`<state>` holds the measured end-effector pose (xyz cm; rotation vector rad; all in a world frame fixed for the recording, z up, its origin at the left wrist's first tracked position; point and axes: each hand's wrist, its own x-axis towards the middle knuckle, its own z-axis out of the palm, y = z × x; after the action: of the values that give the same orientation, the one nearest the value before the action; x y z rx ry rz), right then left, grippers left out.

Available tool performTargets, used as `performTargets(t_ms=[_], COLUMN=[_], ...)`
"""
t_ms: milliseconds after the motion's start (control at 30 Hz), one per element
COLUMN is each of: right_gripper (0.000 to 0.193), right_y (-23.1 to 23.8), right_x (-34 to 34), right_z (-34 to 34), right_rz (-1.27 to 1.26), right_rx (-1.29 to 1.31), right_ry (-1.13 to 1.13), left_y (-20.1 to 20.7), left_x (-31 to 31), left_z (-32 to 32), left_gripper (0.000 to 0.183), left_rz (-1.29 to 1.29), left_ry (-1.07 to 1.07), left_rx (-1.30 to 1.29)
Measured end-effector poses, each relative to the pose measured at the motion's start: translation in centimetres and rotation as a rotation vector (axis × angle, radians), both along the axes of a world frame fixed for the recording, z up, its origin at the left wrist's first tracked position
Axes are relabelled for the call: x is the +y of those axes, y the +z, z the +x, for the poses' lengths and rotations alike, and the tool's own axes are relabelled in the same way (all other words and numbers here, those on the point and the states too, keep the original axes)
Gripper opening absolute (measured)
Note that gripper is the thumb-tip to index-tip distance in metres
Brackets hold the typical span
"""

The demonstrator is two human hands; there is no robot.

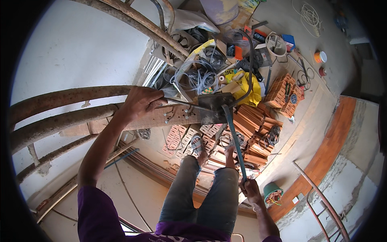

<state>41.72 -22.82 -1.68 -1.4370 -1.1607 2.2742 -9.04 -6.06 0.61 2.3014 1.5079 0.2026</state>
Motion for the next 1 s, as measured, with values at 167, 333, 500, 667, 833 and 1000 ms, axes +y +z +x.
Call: performTargets(t_ms=[167,333,500,667,833,1000], right_gripper=[0.068,0.067,0.064,0.062,0.064,0.066], right_y=[-2.0,-4.0,-3.1,-2.6,-2.5,-4.7], right_x=[-2.6,-5.1,-4.1,-4.1,-3.3,-4.8], right_z=[-2.7,-6.0,-6.1,-4.7,-3.8,-5.2], right_rz=[0.129,0.26,0.196,0.074,0.144,0.277], right_rx=[-0.088,-0.095,-0.046,-0.012,-0.01,-0.093], right_ry=[-0.018,-0.093,-0.105,-0.143,-0.114,-0.122], left_y=[-0.3,0.3,0.3,0.3,0.7,0.3], left_x=[0.1,1.7,1.7,1.7,2.3,2.1], left_z=[0.4,0.2,0.2,-0.2,-0.1,-0.1], left_gripper=[0.014,0.025,0.027,0.027,0.022,0.022], left_rz=[0.026,0.102,0.098,0.104,0.105,0.125], left_ry=[0.017,-0.051,-0.041,-0.06,-0.089,-0.061], left_rx=[0.002,0.015,0.025,0.043,0.068,-0.004])
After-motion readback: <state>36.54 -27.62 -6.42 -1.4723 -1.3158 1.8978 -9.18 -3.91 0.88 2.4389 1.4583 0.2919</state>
